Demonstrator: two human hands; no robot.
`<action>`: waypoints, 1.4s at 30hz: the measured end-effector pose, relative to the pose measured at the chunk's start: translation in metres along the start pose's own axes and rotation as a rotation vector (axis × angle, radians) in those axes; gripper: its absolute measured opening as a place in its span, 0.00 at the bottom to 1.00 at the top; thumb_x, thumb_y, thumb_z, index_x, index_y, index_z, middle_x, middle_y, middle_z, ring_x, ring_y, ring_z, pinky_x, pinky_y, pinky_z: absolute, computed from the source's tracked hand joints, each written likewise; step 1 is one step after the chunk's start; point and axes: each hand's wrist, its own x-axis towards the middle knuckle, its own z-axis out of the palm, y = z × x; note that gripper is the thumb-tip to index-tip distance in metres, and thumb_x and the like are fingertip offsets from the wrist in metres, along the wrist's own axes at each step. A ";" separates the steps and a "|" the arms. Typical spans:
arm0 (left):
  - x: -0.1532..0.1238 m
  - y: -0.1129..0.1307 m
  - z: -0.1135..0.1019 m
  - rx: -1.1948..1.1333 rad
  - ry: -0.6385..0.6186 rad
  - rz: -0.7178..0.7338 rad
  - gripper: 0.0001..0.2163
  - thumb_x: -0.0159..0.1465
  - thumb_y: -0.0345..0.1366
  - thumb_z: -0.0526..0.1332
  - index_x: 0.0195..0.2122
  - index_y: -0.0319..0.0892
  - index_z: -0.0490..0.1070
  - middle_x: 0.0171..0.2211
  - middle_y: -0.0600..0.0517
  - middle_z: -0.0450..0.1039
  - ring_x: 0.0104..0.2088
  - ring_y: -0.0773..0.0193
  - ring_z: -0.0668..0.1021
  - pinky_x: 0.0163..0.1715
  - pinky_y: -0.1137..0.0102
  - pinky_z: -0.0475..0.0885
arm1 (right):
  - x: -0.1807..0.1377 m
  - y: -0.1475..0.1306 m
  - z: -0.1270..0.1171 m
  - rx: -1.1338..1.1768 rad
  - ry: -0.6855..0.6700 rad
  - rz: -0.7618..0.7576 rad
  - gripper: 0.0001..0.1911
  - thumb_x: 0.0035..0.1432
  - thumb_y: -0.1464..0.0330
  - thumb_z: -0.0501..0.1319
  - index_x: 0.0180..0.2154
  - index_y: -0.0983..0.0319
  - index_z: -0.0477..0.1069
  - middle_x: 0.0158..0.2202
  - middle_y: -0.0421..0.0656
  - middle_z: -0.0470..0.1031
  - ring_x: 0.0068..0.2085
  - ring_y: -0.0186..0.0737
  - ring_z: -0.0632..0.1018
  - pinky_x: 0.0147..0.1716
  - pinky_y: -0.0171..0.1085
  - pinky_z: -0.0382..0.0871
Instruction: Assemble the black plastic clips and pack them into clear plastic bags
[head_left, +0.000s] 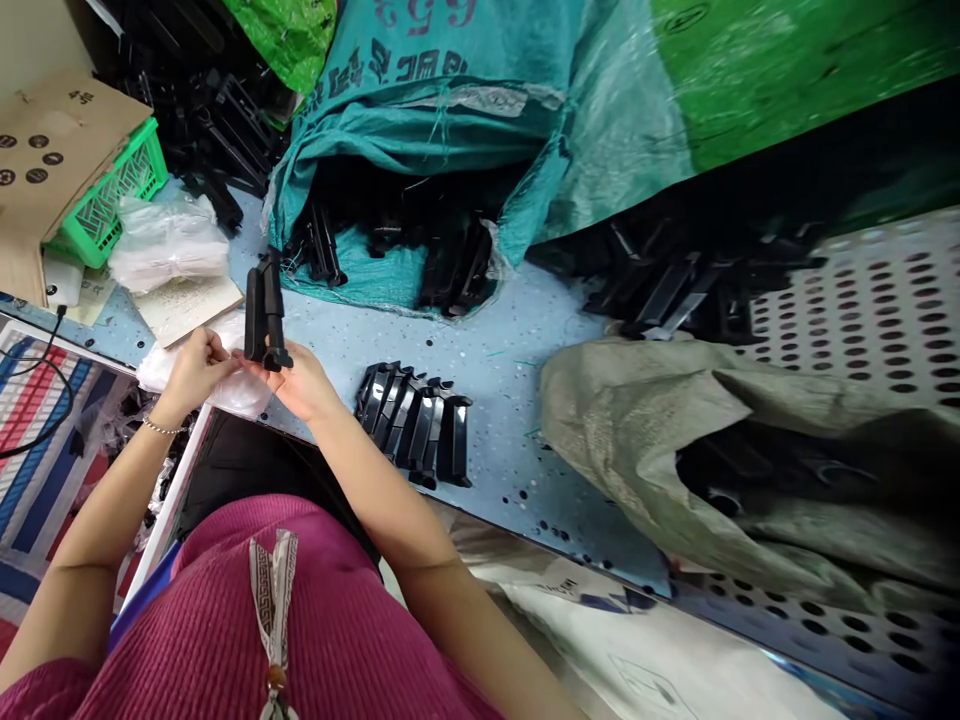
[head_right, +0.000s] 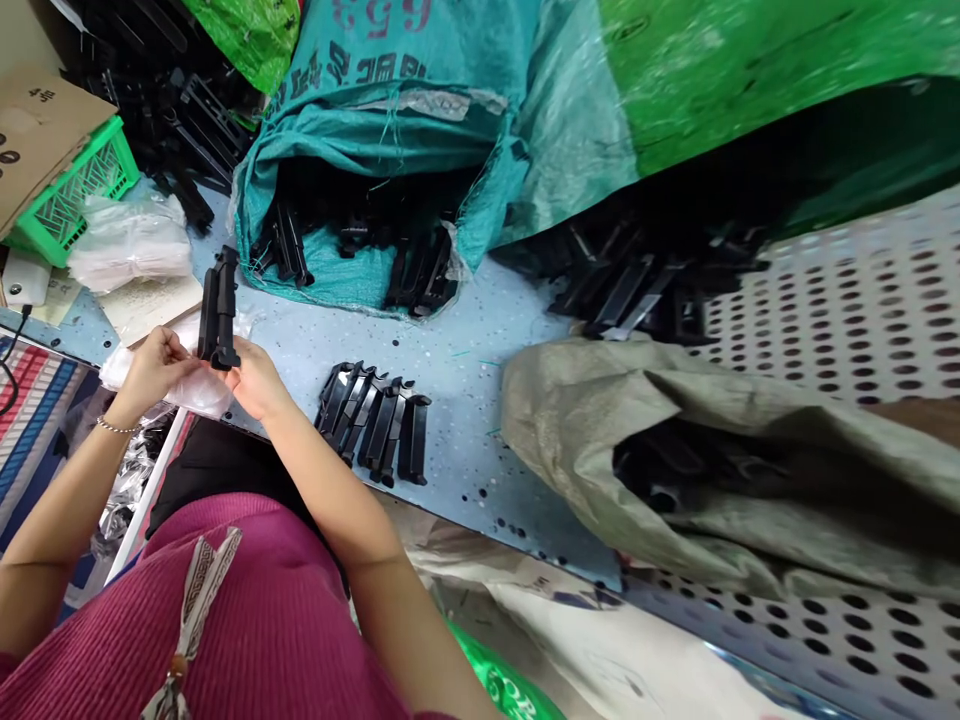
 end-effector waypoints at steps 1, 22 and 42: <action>0.000 -0.002 -0.001 0.020 -0.013 0.008 0.14 0.54 0.35 0.69 0.34 0.45 0.62 0.27 0.57 0.71 0.26 0.67 0.74 0.26 0.72 0.66 | -0.001 0.000 -0.002 -0.034 0.038 -0.010 0.13 0.53 0.58 0.72 0.33 0.60 0.76 0.32 0.41 0.81 0.44 0.44 0.83 0.51 0.43 0.77; 0.023 -0.004 -0.028 0.538 -0.109 0.357 0.26 0.60 0.25 0.54 0.59 0.39 0.74 0.59 0.42 0.74 0.59 0.52 0.77 0.62 0.56 0.73 | -0.060 0.025 -0.029 0.239 -0.133 0.535 0.09 0.60 0.66 0.67 0.34 0.65 0.71 0.26 0.40 0.73 0.20 0.26 0.65 0.15 0.25 0.58; -0.110 -0.012 -0.107 0.550 -0.657 0.101 0.14 0.64 0.38 0.63 0.50 0.56 0.81 0.51 0.50 0.81 0.52 0.51 0.82 0.53 0.62 0.77 | -0.113 -0.078 -0.076 -1.622 0.115 -0.253 0.25 0.64 0.77 0.52 0.57 0.55 0.76 0.54 0.50 0.74 0.53 0.52 0.76 0.53 0.50 0.71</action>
